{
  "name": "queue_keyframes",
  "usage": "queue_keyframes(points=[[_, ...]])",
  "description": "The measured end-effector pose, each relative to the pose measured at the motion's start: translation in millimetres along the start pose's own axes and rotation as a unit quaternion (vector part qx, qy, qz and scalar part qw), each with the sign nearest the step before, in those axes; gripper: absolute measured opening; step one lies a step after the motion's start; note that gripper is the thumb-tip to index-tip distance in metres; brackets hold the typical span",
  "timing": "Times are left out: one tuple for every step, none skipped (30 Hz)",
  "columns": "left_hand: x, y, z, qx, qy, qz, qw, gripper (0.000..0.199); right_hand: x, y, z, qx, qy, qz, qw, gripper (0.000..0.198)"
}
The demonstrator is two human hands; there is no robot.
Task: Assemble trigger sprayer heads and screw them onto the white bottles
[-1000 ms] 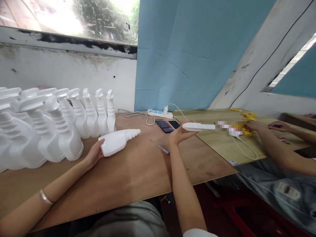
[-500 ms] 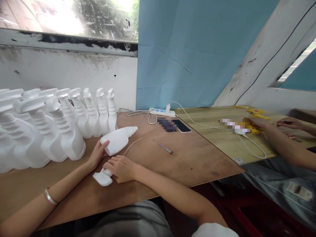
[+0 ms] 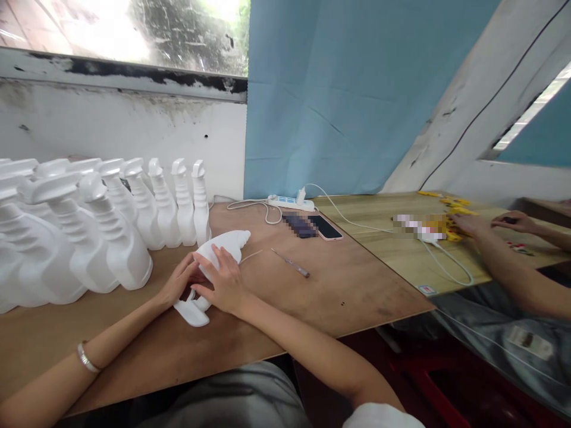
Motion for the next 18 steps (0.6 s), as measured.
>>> queue_keyframes(points=[[-1.7,0.6,-0.6,-0.021,-0.032,0.018,0.999,0.047,-1.9,3.9,1.2,-0.015,-0.018,-0.029,0.999,0.059],[-3.2,0.7,-1.1,-0.039,-0.059,0.034,0.997,0.048,-3.7,8.6,2.1,-0.03,-0.032,-0.053,0.998,0.058],[-4.5,0.3,-1.4,-0.051,-0.083,0.05,0.994,0.049,-5.2,13.9,2.7,-0.044,-0.043,-0.072,0.996,0.054],[-5.5,-0.6,-1.5,-0.055,-0.103,0.063,0.991,0.049,-6.1,19.6,3.4,-0.056,-0.047,-0.084,0.994,0.049],[-6.2,-2.0,-1.6,-0.052,-0.119,0.073,0.989,0.049,-6.2,25.8,4.1,-0.067,-0.045,-0.09,0.993,0.043],[-6.9,-3.5,-1.6,-0.045,-0.134,0.078,0.987,0.049,-5.1,32.4,5.2,-0.079,-0.036,-0.091,0.992,0.039],[-7.4,-4.8,-1.8,-0.036,-0.147,0.082,0.985,0.05,-2.8,39.8,6.6,-0.092,-0.019,-0.086,0.992,0.037],[-7.8,-5.9,-2.0,-0.03,-0.158,0.086,0.983,0.05,0.6,48.5,8.5,-0.112,0.004,-0.079,0.99,0.036],[-8.0,-6.4,-2.2,-0.028,-0.165,0.093,0.982,0.049,5.0,58.7,10.8,-0.141,0.029,-0.073,0.987,0.037],[-8.1,-6.5,-2.4,-0.029,-0.169,0.102,0.98,0.048,10.3,70.7,13.6,-0.18,0.059,-0.068,0.98,0.037],[-8.0,-6.3,-2.7,-0.032,-0.17,0.115,0.978,0.046,15.9,84.1,16.8,-0.225,0.089,-0.064,0.968,0.038],[-7.9,-5.8,-2.9,-0.036,-0.169,0.128,0.977,0.044,21.4,98.5,20.8,-0.269,0.117,-0.061,0.954,0.04],[-7.7,-5.0,-3.2,-0.04,-0.166,0.141,0.975,0.043,26.5,113.3,25.7,-0.309,0.144,-0.057,0.938,0.041],[-7.6,-4.2,-3.4,-0.042,-0.164,0.151,0.974,0.041,30.7,128.0,31.8,-0.335,0.168,-0.052,0.926,0.043],[-7.4,-3.4,-3.7,-0.045,-0.162,0.16,0.973,0.041,33.8,141.9,39.0,-0.348,0.188,-0.047,0.917,0.045],[-7.3,-2.6,-4.0,-0.047,-0.16,0.169,0.971,0.04,35.6,155.2,46.7,-0.354,0.204,-0.05,0.911,0.046],[-7.2,-1.9,-4.1,-0.049,-0.158,0.178,0.97,0.039,35.9,167.5,54.2,-0.358,0.213,-0.057,0.907,0.047],[-7.0,-1.3,-4.2,-0.05,-0.156,0.188,0.968,0.038,34.5,178.9,61.2,-0.364,0.212,-0.068,0.905,0.048]])
Point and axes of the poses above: each hand's wrist, its own z-axis towards the middle knuckle, its own x-axis out of the back of the hand, y = z × x, the point moved 3 cm from there along z, towards the middle knuckle, and after that the axes turned 8 degrees about y, right-handed, at the moved point
